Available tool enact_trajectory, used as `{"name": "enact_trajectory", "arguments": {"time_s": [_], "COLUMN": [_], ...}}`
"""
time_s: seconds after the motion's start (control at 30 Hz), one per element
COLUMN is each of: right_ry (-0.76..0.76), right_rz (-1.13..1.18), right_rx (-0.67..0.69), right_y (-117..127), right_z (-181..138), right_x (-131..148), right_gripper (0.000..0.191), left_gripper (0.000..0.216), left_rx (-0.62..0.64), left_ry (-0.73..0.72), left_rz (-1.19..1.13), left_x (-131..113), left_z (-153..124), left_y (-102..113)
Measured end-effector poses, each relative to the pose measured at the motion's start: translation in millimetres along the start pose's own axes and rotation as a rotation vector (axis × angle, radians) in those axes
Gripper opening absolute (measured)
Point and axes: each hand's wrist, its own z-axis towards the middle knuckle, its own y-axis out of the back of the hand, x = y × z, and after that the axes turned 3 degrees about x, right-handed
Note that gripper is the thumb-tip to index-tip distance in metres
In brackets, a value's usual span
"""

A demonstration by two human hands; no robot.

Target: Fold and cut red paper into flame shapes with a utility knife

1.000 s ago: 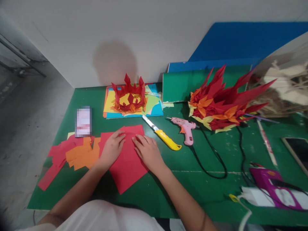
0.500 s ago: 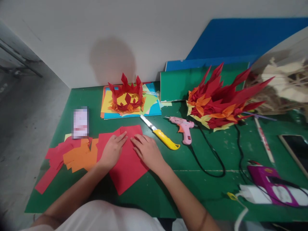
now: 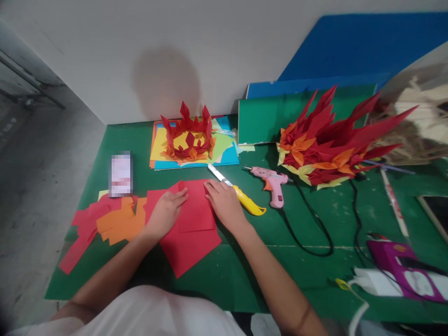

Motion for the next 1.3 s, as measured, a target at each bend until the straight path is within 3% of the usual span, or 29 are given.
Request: {"name": "enact_trajectory", "arguments": {"time_s": [0.37,0.57,1.07,1.3], "right_ry": [-0.015,0.204,0.183,0.172], "right_rz": [-0.033,0.104,0.138,0.148], "right_rx": [-0.016,0.088,0.132,0.104], "right_y": [10,12,4,4], "right_z": [-13,-20,-22,-22], "right_x": [13,34,36,38], "right_gripper": [0.038,0.036,0.036,0.033], "left_gripper": [0.027,0.025,0.022,0.019], "left_rx": [-0.085,-0.112,-0.049,0.000], "left_ry": [0.111,0.179,0.119,0.186], "left_rz": [-0.308,-0.545,-0.408,-0.474], "left_x": [10,12,9,4], "left_z": [0,2,-2,-4], "left_y": [5,6,11,15]}}
